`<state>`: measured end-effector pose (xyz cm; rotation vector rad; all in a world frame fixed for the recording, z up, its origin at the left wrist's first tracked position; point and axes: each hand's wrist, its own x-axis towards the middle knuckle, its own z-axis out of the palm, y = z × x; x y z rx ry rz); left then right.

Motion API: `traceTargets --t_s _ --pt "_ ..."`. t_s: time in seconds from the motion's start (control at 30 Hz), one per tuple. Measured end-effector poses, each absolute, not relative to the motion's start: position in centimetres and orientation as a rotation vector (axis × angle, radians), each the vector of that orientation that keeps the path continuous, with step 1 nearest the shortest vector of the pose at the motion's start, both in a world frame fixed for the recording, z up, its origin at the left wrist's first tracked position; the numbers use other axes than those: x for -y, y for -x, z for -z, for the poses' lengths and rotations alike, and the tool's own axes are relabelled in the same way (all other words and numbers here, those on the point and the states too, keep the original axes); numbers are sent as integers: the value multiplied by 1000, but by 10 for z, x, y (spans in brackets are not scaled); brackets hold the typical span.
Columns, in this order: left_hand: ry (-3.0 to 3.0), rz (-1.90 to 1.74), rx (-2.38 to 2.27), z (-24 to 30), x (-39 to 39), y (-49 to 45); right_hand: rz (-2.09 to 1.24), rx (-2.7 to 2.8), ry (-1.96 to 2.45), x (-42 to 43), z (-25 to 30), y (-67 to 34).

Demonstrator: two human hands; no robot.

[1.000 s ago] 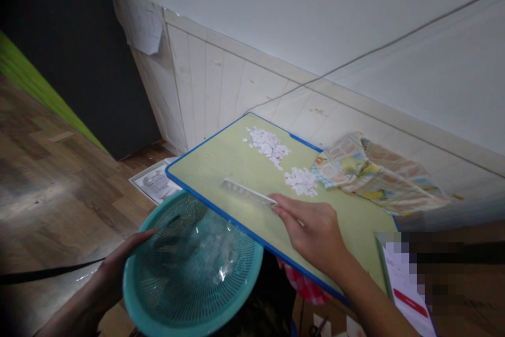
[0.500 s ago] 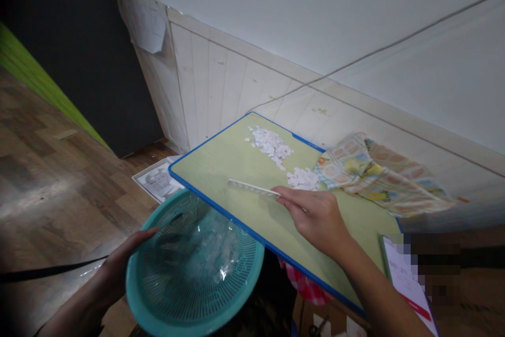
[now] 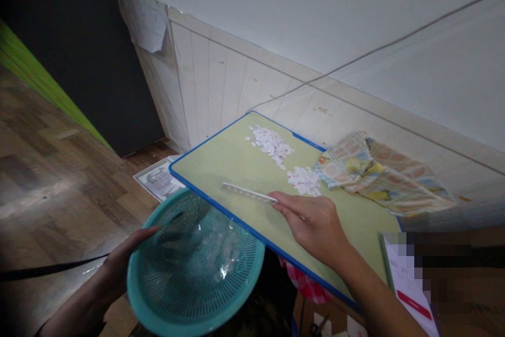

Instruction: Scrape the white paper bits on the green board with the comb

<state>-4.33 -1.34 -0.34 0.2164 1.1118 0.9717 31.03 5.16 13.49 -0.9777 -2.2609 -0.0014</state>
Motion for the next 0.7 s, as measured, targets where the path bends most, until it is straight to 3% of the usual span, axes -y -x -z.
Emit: traceTargets --t_s 0.37,0.7 --pt "-189 -991 -1091 -1 11 42 -89 2341 942 -33 -139 -306" --pt "-186 -990 -1119 -3 13 42 127 2128 1128 -75 -122 -299"
